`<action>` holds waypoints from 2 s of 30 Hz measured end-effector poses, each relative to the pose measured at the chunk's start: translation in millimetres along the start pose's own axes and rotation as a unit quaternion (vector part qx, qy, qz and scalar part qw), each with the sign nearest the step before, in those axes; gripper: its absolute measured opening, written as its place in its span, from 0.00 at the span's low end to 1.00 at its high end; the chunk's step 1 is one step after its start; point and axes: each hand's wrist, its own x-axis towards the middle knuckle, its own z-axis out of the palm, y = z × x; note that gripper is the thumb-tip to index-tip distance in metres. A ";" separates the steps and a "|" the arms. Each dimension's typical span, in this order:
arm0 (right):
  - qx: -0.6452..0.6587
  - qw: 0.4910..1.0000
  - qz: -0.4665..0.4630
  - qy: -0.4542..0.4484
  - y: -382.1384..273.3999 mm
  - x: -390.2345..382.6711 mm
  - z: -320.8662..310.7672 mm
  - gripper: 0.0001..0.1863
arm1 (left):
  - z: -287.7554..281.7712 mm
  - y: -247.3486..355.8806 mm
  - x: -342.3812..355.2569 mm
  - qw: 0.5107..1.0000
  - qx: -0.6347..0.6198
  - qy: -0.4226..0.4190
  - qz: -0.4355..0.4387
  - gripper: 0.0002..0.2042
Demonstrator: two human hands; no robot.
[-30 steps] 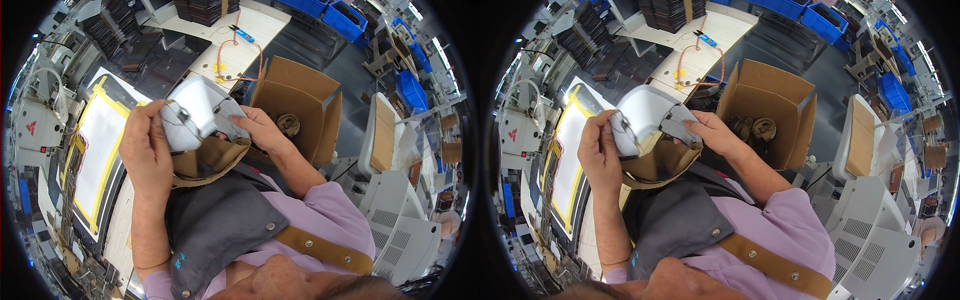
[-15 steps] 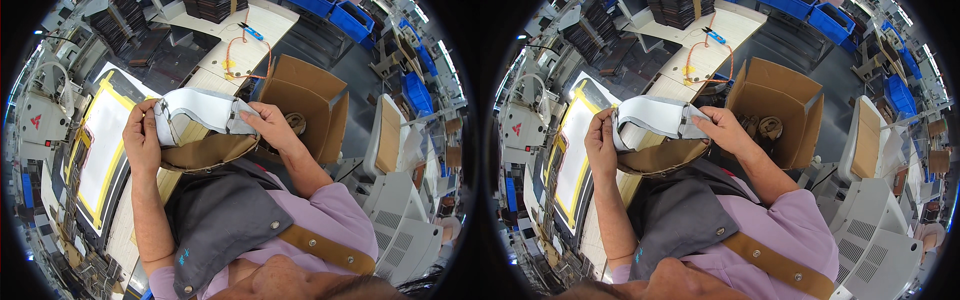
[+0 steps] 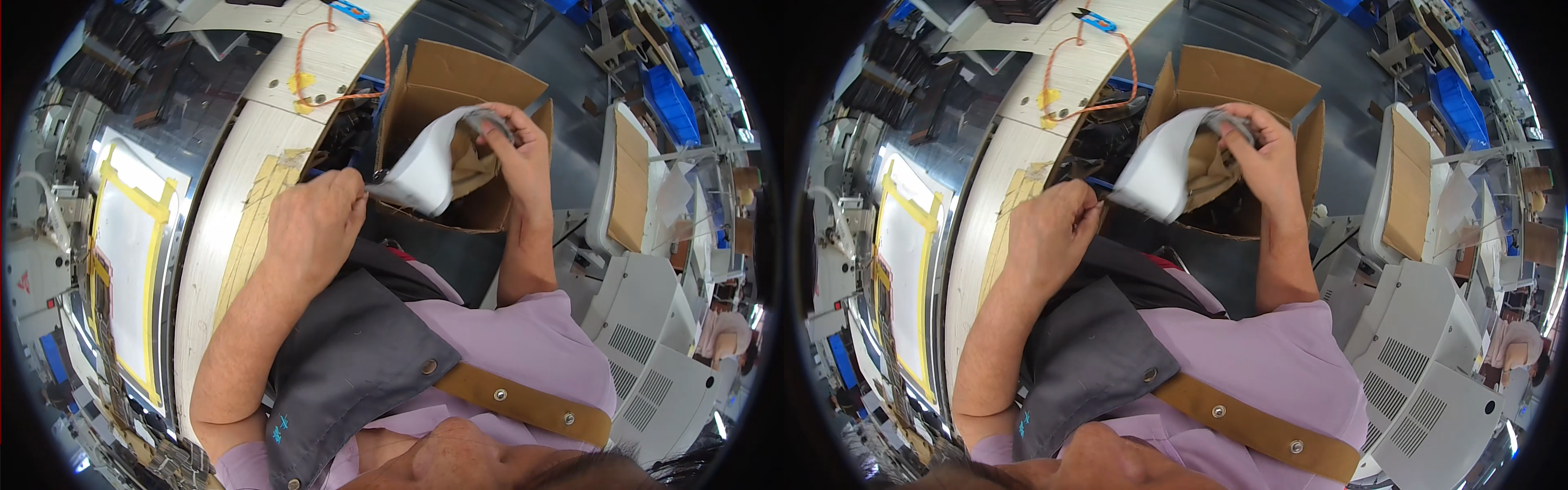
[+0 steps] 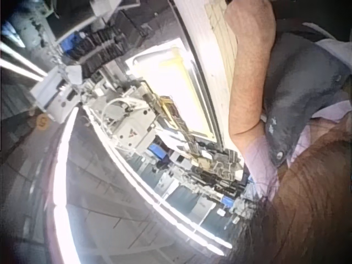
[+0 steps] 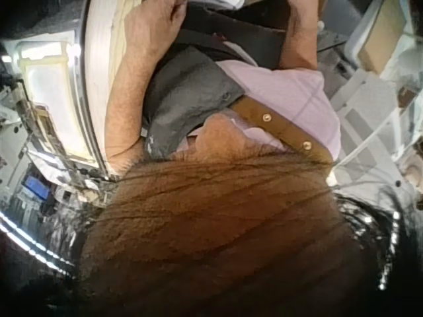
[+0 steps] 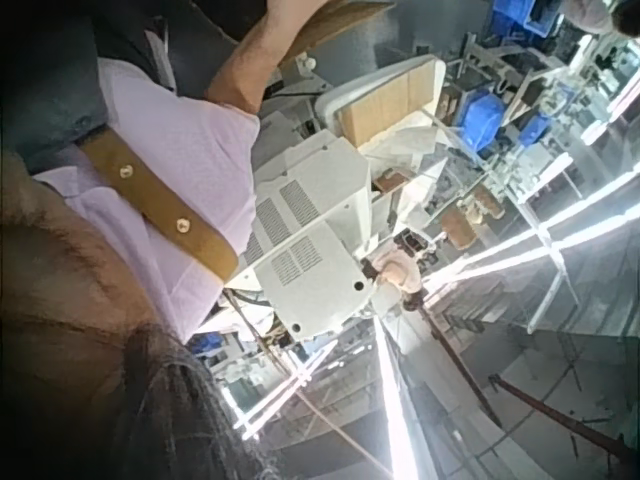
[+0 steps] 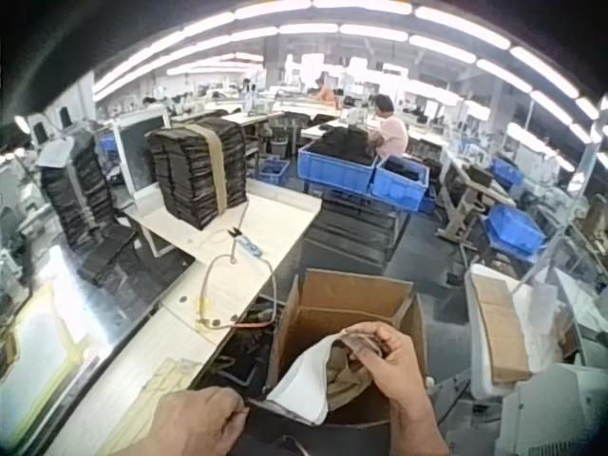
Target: The person takes bag components out of a cardboard box and turns them by hand. Then, the person positions the fabric pieces onto a guide on a sewing table and stitches them with a sewing machine.
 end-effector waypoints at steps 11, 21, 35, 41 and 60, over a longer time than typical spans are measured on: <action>-0.353 0.894 -0.054 0.272 205.2 82.3 -73.5 0.24 | 0.6 -45.0 56.2 0.989 0.108 0.038 0.092 0.16; -0.529 0.751 0.388 0.078 428.1 -24.4 -42.1 0.28 | 7.0 -44.6 77.9 0.983 0.158 -0.093 0.004 0.23; 0.025 0.837 0.535 0.114 603.9 -8.5 91.5 0.33 | 6.7 -54.1 60.2 0.940 0.287 -0.183 0.026 0.14; 0.164 0.777 0.583 0.173 608.1 9.1 79.8 0.32 | 7.0 -53.4 64.0 0.934 0.301 -0.190 0.035 0.14; -0.172 0.851 0.485 0.108 655.3 -1.3 106.6 0.21 | 4.4 -55.0 58.3 0.929 0.308 -0.203 0.031 0.17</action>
